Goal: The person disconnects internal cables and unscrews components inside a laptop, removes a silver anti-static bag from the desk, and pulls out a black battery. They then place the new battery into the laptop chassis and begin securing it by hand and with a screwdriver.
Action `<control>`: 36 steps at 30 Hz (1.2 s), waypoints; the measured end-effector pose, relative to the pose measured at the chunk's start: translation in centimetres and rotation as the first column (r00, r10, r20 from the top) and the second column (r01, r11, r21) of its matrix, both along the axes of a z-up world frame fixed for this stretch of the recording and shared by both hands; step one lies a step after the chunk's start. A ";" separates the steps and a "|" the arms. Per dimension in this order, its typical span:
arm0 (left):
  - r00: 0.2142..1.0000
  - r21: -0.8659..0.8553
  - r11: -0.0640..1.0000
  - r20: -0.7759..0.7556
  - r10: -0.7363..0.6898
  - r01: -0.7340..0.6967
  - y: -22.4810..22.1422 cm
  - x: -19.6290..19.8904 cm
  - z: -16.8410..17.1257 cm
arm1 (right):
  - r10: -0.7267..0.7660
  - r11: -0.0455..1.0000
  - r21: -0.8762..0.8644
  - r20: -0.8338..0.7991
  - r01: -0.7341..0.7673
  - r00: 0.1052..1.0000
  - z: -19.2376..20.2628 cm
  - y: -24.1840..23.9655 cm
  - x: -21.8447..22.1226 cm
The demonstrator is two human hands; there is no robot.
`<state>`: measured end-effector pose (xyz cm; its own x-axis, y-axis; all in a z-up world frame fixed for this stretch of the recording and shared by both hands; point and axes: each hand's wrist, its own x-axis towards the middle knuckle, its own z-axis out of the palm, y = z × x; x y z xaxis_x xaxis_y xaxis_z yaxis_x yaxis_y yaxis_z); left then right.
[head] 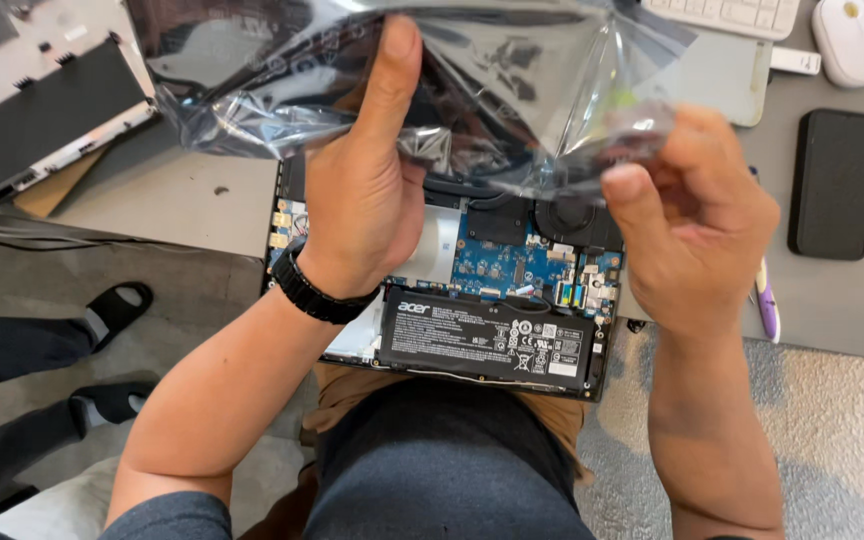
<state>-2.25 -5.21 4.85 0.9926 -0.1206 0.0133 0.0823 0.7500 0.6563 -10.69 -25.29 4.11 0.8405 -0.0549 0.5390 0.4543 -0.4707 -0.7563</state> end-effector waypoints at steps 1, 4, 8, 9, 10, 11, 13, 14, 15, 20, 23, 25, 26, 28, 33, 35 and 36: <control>0.980 0.187 0.982 -0.190 0.066 -0.030 -0.2 0.0 0.7 | -0.053 0.999 -0.012 -0.005 0.053 0.999 0.3 0.5 0.2; 0.963 0.217 0.975 -0.250 0.102 -0.047 -0.2 0.1 0.5 | -0.042 0.992 0.112 -0.074 0.050 0.996 0.3 0.6 0.7; 0.993 0.056 0.992 -0.013 0.116 -0.115 0.2 0.4 -1.3 | -0.056 0.947 0.295 -0.240 0.127 0.969 -1.3 -1.1 1.1; 0.994 0.055 0.992 -0.014 0.110 -0.110 0.3 0.4 -2.0 | -0.061 0.947 0.294 -0.240 0.133 0.969 -1.1 -1.2 1.2; 0.986 0.078 0.990 0.132 0.103 -0.114 0.4 0.4 -2.6 | -0.010 0.955 0.283 -0.264 0.087 0.965 -0.9 -1.3 1.2; 0.957 0.101 0.987 0.275 0.094 -0.126 0.5 0.4 -3.3 | 0.043 0.961 0.274 -0.288 0.040 0.957 -0.8 -1.3 1.3; 0.954 0.134 0.987 0.297 0.050 -0.093 0.2 -0.1 -3.5 | 0.067 0.934 0.354 -0.302 0.047 0.951 -1.4 -1.1 1.7; 0.948 0.168 0.984 0.317 0.007 -0.064 0.1 -0.4 -3.5 | 0.096 0.900 0.432 -0.313 0.052 0.945 -1.7 -0.9 2.0; 0.949 0.169 0.983 0.316 0.008 -0.065 0.0 -0.7 -3.2 | 0.097 0.900 0.433 -0.315 0.052 0.944 -2.3 -1.1 2.1; 0.964 0.225 0.973 0.264 -0.013 -0.049 -0.5 -0.5 -1.2 | 0.201 0.785 0.619 -0.283 0.018 0.938 -2.3 -0.8 2.8; 0.978 0.285 0.959 0.205 -0.049 -0.011 0.0 -0.3 -1.7 | 0.197 0.801 0.598 -0.280 0.010 0.940 -3.0 -0.9 3.1; 0.969 0.162 0.987 0.244 -0.045 0.005 0.8 1.4 -7.0 | 0.152 0.754 0.653 -0.272 0.066 0.950 -4.3 -1.2 3.3; 0.962 0.037 0.999 0.268 -0.042 0.033 1.2 2.3 -9.6 | 0.105 0.698 0.703 -0.282 0.131 0.954 -5.1 -1.4 3.3; 0.976 -0.002 0.999 0.213 -0.037 0.038 1.6 1.3 -5.4 | 0.089 0.690 0.706 -0.303 0.161 0.949 -6.1 -2.7 3.1; 0.995 -0.021 0.998 0.088 -0.056 0.058 1.8 1.3 -3.9 | 0.126 0.690 0.708 -0.325 0.152 0.937 -3.7 -0.7 3.0; 0.997 -0.032 0.997 0.028 -0.068 0.068 2.0 1.6 -4.8 | 0.128 0.689 0.712 -0.305 0.137 0.944 -4.1 -0.8 3.0; 0.997 -0.032 0.997 0.033 -0.066 0.067 2.5 2.1 -3.8 | 0.129 0.689 0.712 -0.300 0.132 0.945 -3.8 -1.1 2.7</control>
<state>-0.13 -2.74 1.00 0.9814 -0.1854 0.0500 0.1122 0.7650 0.6342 -7.95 -26.35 0.27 0.9483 -0.3134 0.0502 0.1408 0.2737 -0.9515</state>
